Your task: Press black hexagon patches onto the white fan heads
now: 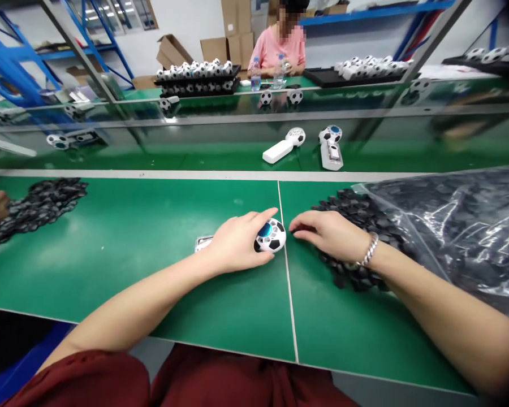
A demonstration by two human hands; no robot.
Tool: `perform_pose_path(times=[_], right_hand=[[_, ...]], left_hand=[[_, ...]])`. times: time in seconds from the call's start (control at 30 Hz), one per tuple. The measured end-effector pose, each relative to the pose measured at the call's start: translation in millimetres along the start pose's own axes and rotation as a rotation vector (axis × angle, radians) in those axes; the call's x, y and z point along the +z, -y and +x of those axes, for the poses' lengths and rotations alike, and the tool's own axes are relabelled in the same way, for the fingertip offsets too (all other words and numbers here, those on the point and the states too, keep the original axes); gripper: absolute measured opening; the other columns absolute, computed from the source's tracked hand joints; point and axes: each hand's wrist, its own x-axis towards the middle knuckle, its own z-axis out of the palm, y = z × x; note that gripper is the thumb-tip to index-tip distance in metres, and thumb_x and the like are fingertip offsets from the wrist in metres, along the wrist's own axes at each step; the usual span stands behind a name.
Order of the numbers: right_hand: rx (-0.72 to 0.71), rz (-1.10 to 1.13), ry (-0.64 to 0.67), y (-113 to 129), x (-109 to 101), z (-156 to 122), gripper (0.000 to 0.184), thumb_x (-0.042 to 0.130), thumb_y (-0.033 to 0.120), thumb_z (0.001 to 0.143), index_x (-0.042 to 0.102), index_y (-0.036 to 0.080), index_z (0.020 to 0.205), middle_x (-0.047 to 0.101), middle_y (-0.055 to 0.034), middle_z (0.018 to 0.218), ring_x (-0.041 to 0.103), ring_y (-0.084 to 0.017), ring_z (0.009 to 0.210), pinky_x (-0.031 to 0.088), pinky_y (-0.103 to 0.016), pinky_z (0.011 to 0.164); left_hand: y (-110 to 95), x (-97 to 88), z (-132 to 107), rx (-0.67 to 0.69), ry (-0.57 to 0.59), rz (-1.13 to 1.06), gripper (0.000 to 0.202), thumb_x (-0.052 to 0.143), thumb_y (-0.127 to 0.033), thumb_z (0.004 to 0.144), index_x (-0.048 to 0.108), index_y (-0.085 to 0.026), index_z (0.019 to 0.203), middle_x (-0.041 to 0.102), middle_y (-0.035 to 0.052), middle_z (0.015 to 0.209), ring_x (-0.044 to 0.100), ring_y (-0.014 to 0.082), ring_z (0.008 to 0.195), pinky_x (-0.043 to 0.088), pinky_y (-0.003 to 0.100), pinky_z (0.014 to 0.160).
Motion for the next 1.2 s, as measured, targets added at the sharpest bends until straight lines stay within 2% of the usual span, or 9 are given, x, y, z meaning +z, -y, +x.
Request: perform_pose_path(times=[0.17, 0.37, 0.5, 0.63, 0.7, 0.93, 1.03, 1.1, 1.2], right_hand=[[0.009, 0.035, -0.11, 3.7, -4.6, -2.4, 0.02, 0.046, 0.023, 0.082, 0.061, 0.018, 0.094, 0.067, -0.0031, 0.089, 0.061, -0.015, 0.079, 0.047, -0.028, 0.072], [-0.016, 0.07, -0.146, 8.4, -3.4, -3.6, 0.019, 0.045, 0.025, 0.083, 0.062, 0.019, 0.089, 0.068, -0.0015, 0.085, 0.062, -0.014, 0.078, 0.047, -0.028, 0.073], [0.03, 0.152, -0.19, 9.6, -2.1, -4.1, 0.016, 0.048, 0.028, 0.082, 0.061, 0.019, 0.086, 0.067, 0.0001, 0.075, 0.061, -0.013, 0.067, 0.047, -0.025, 0.064], [-0.056, 0.147, -0.31, 10.6, -0.2, -4.7, 0.012, 0.053, 0.026, 0.08, 0.063, 0.019, 0.081, 0.066, -0.0015, 0.082, 0.059, -0.013, 0.074, 0.046, -0.025, 0.068], [-0.053, 0.173, -0.331, 13.3, 0.8, -5.6, 0.011, 0.055, 0.026, 0.079, 0.063, 0.019, 0.081, 0.066, -0.0011, 0.08, 0.059, -0.013, 0.071, 0.046, -0.024, 0.066], [-0.103, 0.281, -0.319, 24.9, -0.8, -9.4, 0.01, 0.056, 0.027, 0.08, 0.062, 0.018, 0.079, 0.063, -0.0018, 0.079, 0.056, -0.012, 0.071, 0.046, -0.025, 0.066], [-0.135, 0.31, -0.325, 26.1, -2.1, -10.3, 0.008, 0.057, 0.025, 0.08, 0.061, 0.018, 0.079, 0.061, -0.0027, 0.08, 0.054, -0.012, 0.072, 0.046, -0.026, 0.067], [-0.132, 0.319, -0.335, 26.2, -2.4, -10.9, 0.007, 0.057, 0.024, 0.08, 0.061, 0.018, 0.079, 0.06, -0.0032, 0.081, 0.054, -0.013, 0.074, 0.046, -0.026, 0.067], [-0.137, 0.322, -0.345, 25.7, -0.9, -11.3, 0.006, 0.057, 0.024, 0.08, 0.061, 0.019, 0.08, 0.059, -0.0037, 0.082, 0.053, -0.013, 0.075, 0.047, -0.027, 0.067]], left_hand=[[13.5, -8.2, -2.2, -0.064, 0.045, -0.097, 0.086, 0.067, -0.049, 0.063, 0.029, -0.024, 0.136, 0.048, 0.0064, 0.128, 0.047, 0.0283, 0.113, 0.038, 0.036, 0.092], [24.6, -21.1, -4.4, -0.143, 0.194, -0.061, 0.065, 0.068, -0.044, 0.06, 0.05, -0.023, 0.12, 0.063, 0.0039, 0.1, 0.058, 0.0242, 0.088, 0.041, 0.027, 0.068], [20.0, -15.7, -5.3, -0.126, 0.056, 0.093, 0.04, 0.064, -0.032, 0.061, 0.058, -0.021, 0.099, 0.062, 0.0018, 0.085, 0.058, 0.0207, 0.074, 0.039, 0.026, 0.06], [14.1, -10.1, -7.5, -0.089, -0.159, 0.246, 0.042, 0.053, -0.02, 0.066, 0.049, -0.019, 0.108, 0.061, 0.0038, 0.095, 0.057, 0.0229, 0.082, 0.04, 0.031, 0.066], [11.9, -9.9, -9.5, -0.064, -0.175, 0.262, 0.044, 0.051, -0.019, 0.068, 0.047, -0.019, 0.112, 0.059, 0.0052, 0.101, 0.056, 0.0244, 0.09, 0.04, 0.033, 0.071], [13.3, -16.7, -19.0, -0.015, 0.145, -0.052, 0.071, 0.066, -0.045, 0.06, 0.042, -0.023, 0.122, 0.05, 0.0072, 0.115, 0.049, 0.0269, 0.103, 0.043, 0.034, 0.081], [16.9, -13.9, -17.6, -0.053, 0.291, -0.186, 0.069, 0.065, -0.041, 0.061, 0.042, -0.021, 0.123, 0.053, 0.0078, 0.112, 0.054, 0.0244, 0.093, 0.044, 0.03, 0.076], [19.0, -11.6, -14.9, -0.071, 0.289, -0.212, 0.064, 0.06, -0.031, 0.065, 0.04, -0.022, 0.125, 0.057, 0.0065, 0.109, 0.056, 0.0227, 0.089, 0.044, 0.029, 0.073], [22.1, -10.8, -10.1, -0.088, 0.141, -0.124, 0.063, 0.054, -0.024, 0.066, 0.037, -0.022, 0.127, 0.053, 0.0067, 0.118, 0.054, 0.0243, 0.096, 0.043, 0.031, 0.078]])
